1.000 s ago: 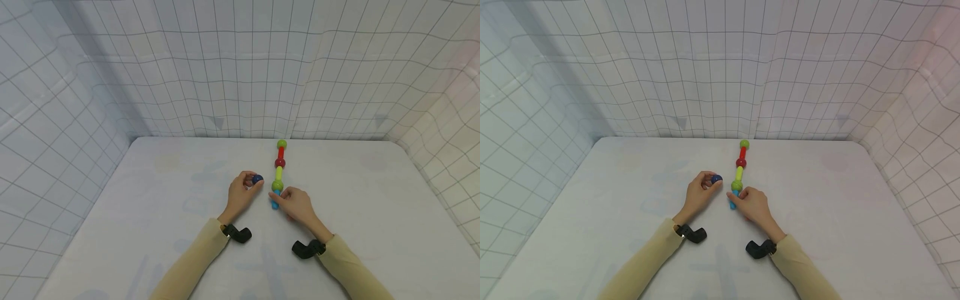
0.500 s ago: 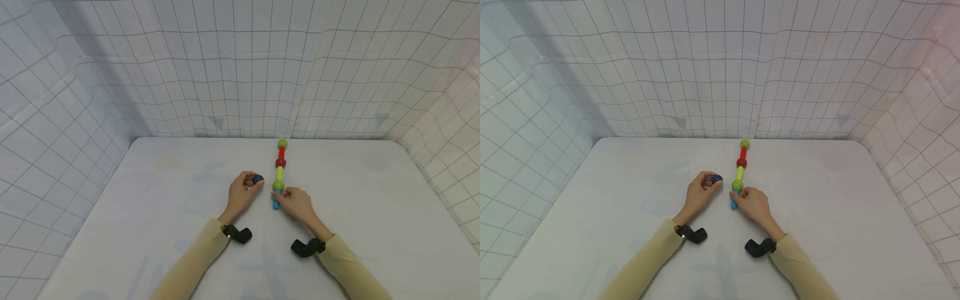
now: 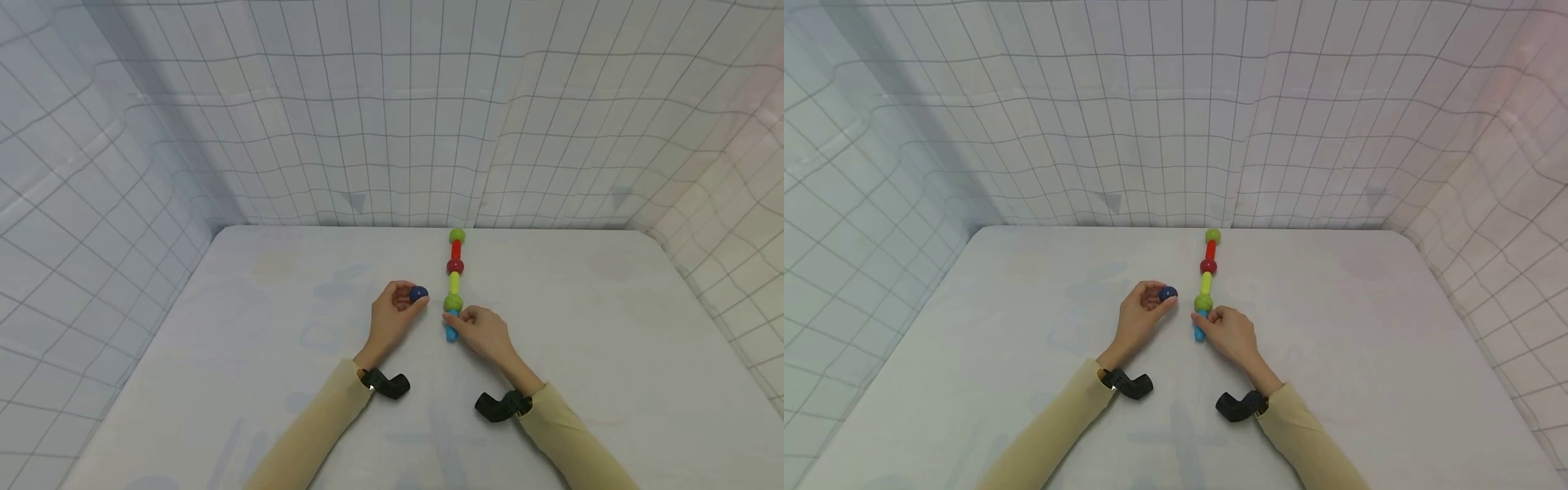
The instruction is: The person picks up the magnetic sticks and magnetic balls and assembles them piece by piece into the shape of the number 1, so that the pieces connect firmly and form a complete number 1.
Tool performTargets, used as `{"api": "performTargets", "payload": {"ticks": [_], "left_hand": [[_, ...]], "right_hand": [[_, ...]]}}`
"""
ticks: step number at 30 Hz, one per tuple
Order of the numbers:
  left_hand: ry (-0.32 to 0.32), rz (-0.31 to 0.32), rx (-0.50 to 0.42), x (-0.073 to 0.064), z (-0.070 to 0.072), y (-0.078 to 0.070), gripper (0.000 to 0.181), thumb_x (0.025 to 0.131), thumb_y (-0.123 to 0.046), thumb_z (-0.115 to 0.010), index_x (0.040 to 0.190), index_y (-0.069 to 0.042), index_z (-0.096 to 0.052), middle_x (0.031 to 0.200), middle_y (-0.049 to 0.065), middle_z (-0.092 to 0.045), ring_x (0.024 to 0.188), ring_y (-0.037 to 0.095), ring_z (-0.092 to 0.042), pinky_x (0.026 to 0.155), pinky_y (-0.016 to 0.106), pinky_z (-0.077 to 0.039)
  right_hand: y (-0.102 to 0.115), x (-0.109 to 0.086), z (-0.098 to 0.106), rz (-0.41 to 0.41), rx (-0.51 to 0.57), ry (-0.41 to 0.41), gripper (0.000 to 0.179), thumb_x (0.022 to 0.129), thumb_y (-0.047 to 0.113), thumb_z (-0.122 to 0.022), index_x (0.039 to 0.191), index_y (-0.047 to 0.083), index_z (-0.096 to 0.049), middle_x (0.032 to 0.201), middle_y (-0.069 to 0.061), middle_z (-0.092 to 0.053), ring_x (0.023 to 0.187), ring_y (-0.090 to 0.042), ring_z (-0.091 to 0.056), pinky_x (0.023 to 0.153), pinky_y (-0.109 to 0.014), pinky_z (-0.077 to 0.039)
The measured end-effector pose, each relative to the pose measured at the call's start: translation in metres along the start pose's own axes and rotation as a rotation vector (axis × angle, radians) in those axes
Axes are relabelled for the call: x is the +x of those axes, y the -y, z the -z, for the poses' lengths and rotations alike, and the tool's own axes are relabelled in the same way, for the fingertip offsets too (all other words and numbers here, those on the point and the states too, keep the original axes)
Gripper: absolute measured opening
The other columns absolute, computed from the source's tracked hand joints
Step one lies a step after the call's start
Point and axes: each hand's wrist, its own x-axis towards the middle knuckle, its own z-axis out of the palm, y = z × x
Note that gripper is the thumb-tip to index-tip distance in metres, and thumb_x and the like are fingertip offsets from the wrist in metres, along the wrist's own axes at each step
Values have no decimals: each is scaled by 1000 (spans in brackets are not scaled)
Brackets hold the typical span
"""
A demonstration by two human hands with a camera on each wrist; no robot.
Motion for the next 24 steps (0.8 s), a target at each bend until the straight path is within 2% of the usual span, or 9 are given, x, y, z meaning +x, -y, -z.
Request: {"api": "performTargets", "payload": {"ticks": [8,19,24], "left_hand": [[50,46,-75,-10,-1,-4,36,81,-25,-77,107,-8,-60,96,3,-64,85,15,-60,74,25,-51],[62,63,-84,-12,-2,-6,36,82,-25,-77,107,-7,-58,96,4,-64,85,14,-59,75,24,-50],[63,63,-89,-12,-2,-5,37,82,-25,-77,108,-7,-58,96,4,-64,85,14,-59,74,24,-50]], "right_hand": [[-3,2,-3,-10,11,-16,38,87,40,-65,71,7,-58,58,0,-48,53,-13,-43,48,-24,-28],[0,2,-2,-18,16,-18,36,86,40,-68,75,6,-60,59,1,-50,53,-13,-44,48,-25,-30],[-1,3,-1,-30,3,20,39,88,42,-64,77,5,-62,60,1,-50,54,-13,-45,49,-25,-30]]}}
